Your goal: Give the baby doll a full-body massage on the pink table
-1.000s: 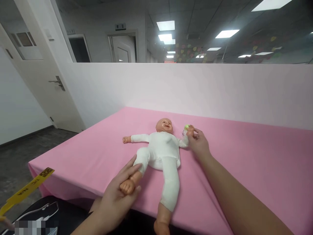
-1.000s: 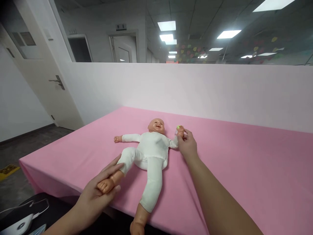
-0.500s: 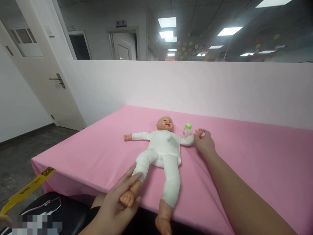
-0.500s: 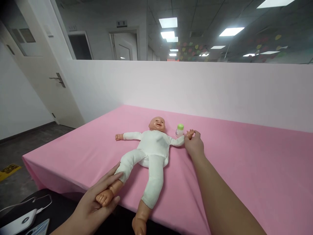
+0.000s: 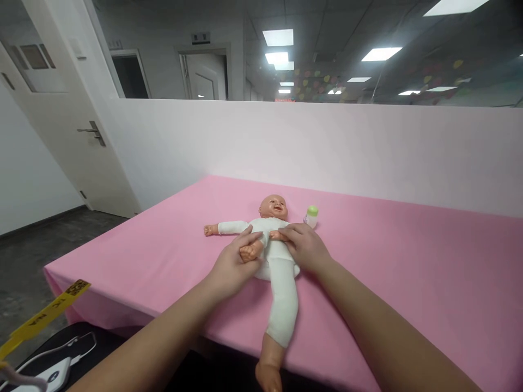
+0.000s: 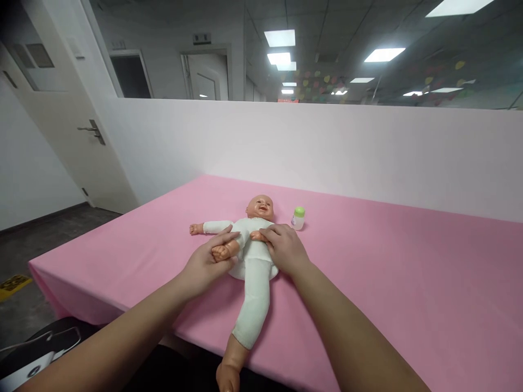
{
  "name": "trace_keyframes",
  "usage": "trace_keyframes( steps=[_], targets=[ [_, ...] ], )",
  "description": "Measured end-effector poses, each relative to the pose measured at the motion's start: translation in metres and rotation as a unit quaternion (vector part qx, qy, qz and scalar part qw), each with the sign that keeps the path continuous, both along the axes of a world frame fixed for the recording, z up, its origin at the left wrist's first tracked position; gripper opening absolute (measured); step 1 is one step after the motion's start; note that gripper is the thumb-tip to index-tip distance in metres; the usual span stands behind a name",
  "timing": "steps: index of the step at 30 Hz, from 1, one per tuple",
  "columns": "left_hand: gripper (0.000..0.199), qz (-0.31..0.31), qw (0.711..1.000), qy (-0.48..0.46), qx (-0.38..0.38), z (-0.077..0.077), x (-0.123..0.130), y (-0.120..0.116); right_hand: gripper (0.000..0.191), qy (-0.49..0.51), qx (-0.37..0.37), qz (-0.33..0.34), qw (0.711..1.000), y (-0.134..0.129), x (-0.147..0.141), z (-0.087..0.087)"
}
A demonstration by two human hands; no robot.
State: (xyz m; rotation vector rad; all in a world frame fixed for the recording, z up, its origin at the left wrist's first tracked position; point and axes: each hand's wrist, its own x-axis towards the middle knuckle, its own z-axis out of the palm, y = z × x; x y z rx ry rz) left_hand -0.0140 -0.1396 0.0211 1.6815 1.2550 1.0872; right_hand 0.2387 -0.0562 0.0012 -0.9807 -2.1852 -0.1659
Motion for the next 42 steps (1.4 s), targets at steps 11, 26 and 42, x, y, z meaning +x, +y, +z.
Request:
trace_keyframes(
  steps=[11,26,42],
  targets=[
    [0.075,-0.011,0.999,-0.035,-0.029,0.001,0.006,0.018,0.015,0.029,-0.061,-0.007,0.998,-0.004,0.004,0.002],
    [0.065,0.088,0.941,0.263,0.192,-0.053,-0.071,-0.112,0.090,0.450,-0.312,-0.332,0.768,0.048,0.121,-0.027],
    [0.095,0.049,0.887,0.338,0.311,-0.075,-0.099,-0.118,0.053,0.218,-0.193,-0.349,0.891,-0.007,0.108,0.025]
  ],
)
